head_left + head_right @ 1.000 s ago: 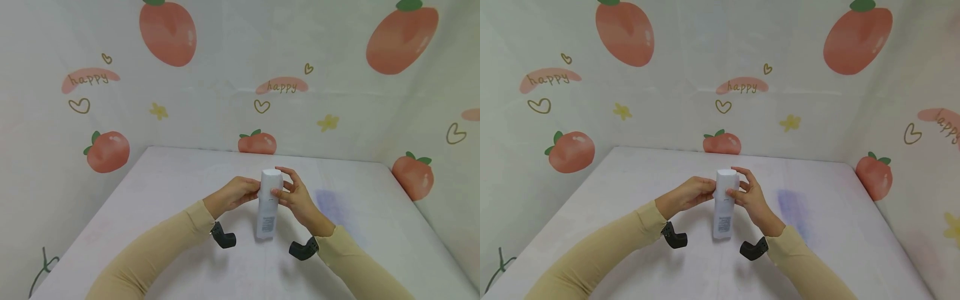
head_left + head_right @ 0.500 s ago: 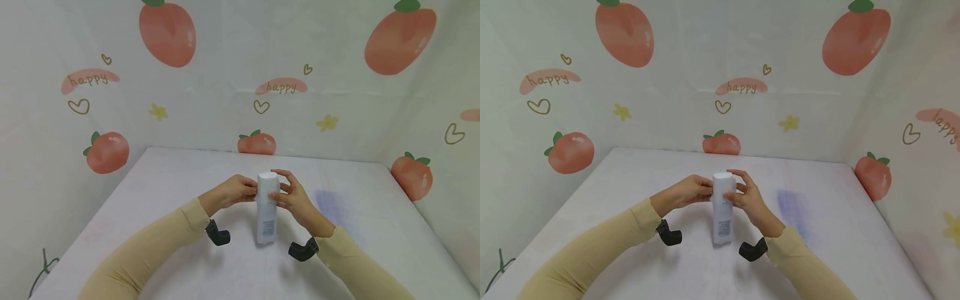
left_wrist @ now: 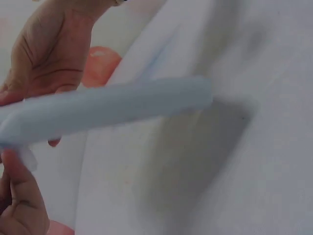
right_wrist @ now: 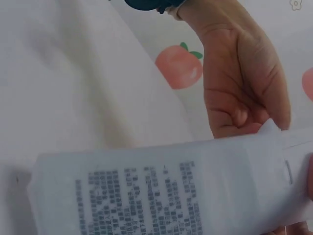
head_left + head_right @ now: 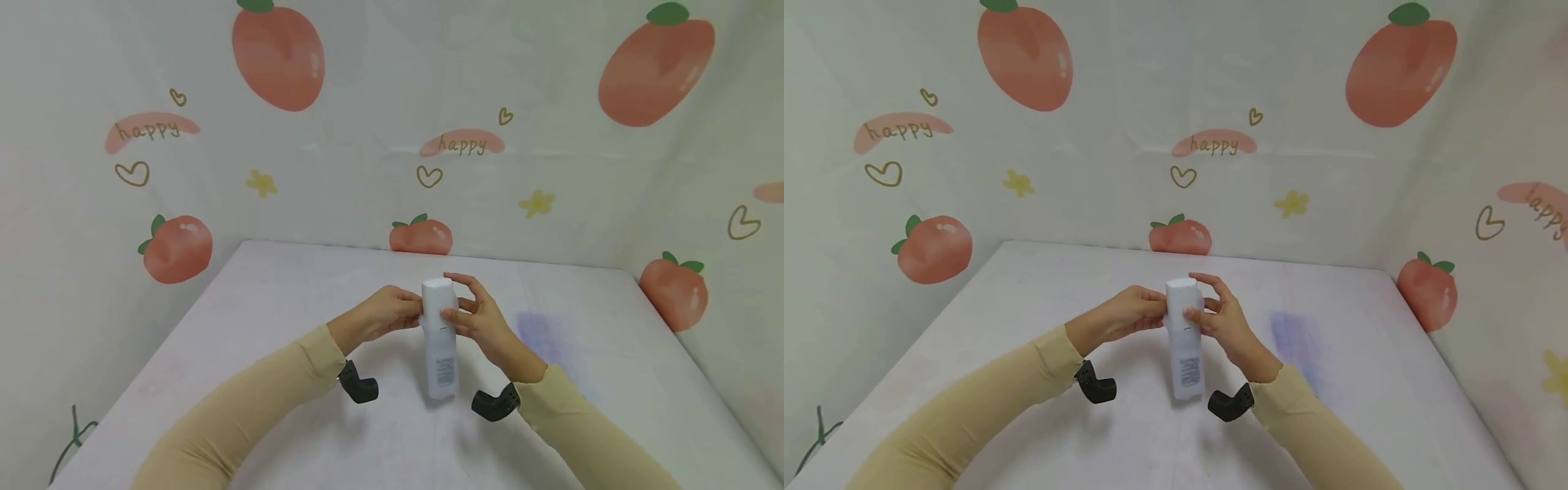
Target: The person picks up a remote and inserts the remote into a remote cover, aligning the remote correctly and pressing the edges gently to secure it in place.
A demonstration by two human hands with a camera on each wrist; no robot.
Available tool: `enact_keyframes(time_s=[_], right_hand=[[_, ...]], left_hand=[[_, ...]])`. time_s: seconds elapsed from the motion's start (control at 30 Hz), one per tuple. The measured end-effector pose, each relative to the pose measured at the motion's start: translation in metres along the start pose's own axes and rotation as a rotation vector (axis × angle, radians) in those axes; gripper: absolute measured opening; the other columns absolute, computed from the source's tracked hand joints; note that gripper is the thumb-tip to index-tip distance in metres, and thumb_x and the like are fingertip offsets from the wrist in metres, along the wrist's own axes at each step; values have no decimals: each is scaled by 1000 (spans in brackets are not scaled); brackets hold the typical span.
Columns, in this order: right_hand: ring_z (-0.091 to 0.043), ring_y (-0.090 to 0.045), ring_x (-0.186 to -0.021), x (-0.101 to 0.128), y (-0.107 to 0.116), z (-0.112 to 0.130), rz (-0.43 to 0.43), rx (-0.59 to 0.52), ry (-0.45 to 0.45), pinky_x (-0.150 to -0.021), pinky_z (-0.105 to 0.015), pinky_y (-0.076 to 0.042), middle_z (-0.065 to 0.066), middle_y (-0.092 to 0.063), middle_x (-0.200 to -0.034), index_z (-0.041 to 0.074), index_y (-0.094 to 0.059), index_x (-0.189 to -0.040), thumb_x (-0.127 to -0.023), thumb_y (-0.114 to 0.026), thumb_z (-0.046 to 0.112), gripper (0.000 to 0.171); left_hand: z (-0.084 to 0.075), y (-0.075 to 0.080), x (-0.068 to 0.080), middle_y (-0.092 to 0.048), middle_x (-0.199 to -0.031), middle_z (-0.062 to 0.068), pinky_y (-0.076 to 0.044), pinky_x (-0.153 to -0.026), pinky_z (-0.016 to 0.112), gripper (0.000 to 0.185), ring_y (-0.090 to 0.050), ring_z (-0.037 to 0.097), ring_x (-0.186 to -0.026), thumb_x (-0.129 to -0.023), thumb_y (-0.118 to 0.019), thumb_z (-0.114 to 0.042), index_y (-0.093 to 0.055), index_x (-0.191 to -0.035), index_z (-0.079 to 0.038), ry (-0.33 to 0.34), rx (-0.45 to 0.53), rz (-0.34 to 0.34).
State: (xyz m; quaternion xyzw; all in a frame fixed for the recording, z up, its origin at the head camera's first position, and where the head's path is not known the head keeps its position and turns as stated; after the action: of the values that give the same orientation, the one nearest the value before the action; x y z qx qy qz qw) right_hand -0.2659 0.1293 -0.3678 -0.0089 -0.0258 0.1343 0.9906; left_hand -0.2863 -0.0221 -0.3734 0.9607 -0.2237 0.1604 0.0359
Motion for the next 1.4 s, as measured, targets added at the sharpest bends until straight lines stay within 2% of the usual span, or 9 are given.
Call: enact_keyframes(time_s=[0.1,0.17,0.4,0.53,0.67,0.87,1.1,1.27,1.4], right_hand=[[-16,-62,-98,1,0,-1,18,4,1,-82,-36,-55,-7,-59,-117,18,-35,-146,-91,-66,5,64],[-16,-62,-97,2,-1,-1,27,18,4,-83,-37,-55,-8,-59,-118,17,-35,-146,-91,-66,6,64],[-18,-61,-97,4,-1,-7,-7,117,-18,-84,-45,-56,-23,-54,-127,12,-35,-145,-92,-65,8,61],[-18,-61,-94,4,-3,-10,-23,127,-31,-80,-46,-57,-22,-56,-121,13,-36,-143,-92,-66,9,59],[-20,-60,-90,5,-5,-10,-41,154,-33,-76,-44,-58,-18,-56,-109,12,-36,-140,-91,-67,10,58],[-22,-56,-92,7,-8,-7,-64,203,-58,-74,-43,-57,-18,-52,-107,11,-34,-137,-91,-68,12,57],[-23,-58,-88,8,-7,-4,-143,233,-86,-74,-45,-57,-16,-52,-96,15,-35,-138,-90,-67,8,58],[-19,-57,-85,8,-11,-6,-204,193,-70,-73,-46,-59,-13,-52,-93,14,-37,-138,-90,-67,7,57],[-16,-62,-76,8,-15,-10,-233,124,-54,-68,-42,-59,-11,-51,-89,10,-36,-137,-90,-66,4,55]], left_hand=[[4,1,0,-62,-84,3,-52,-70,18,28,-58,11,-73,-96,-58,-6,-61,-117,12,24,-2,26],[4,2,0,-60,-79,2,-51,-68,18,25,-56,10,-70,-95,-58,-5,-62,-113,12,9,-21,-2],[-4,12,-3,-57,-78,1,-49,-68,19,20,-52,10,-70,-97,-57,-8,-66,-103,9,-116,-30,-258],[-10,15,-3,-57,-80,2,-52,-72,22,20,-54,11,-72,-97,-58,-10,-66,-105,7,-136,-13,-329],[-16,18,-5,-57,-82,4,-52,-73,21,20,-54,12,-72,-97,-59,-10,-66,-105,7,-133,-34,-338],[-24,22,-5,-60,-86,6,-51,-70,19,18,-53,11,-71,-95,-59,-6,-68,-103,8,-130,-126,-309],[-35,16,6,-62,-86,8,-53,-72,23,15,-56,13,-74,-95,-59,-5,-68,-99,6,-221,-240,-312],[-28,10,12,-66,-91,11,-54,-69,25,13,-60,16,-72,-94,-62,-10,-67,-99,1,-276,-230,-377],[-22,8,11,-66,-90,10,-56,-73,25,17,-61,13,-74,-95,-63,-11,-67,-101,4,-300,-130,-388]])
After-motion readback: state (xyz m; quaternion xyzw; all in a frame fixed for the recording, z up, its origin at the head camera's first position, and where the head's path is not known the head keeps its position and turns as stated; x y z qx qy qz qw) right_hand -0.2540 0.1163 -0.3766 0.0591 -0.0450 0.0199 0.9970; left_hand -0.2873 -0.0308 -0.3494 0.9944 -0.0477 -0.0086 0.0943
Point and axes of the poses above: each hand's wrist, its own x-axis away from the middle knuckle, its own y-axis out of the back of the hand, z = x × y, the point moved 7 cm from there along -x, towards the middle knuckle
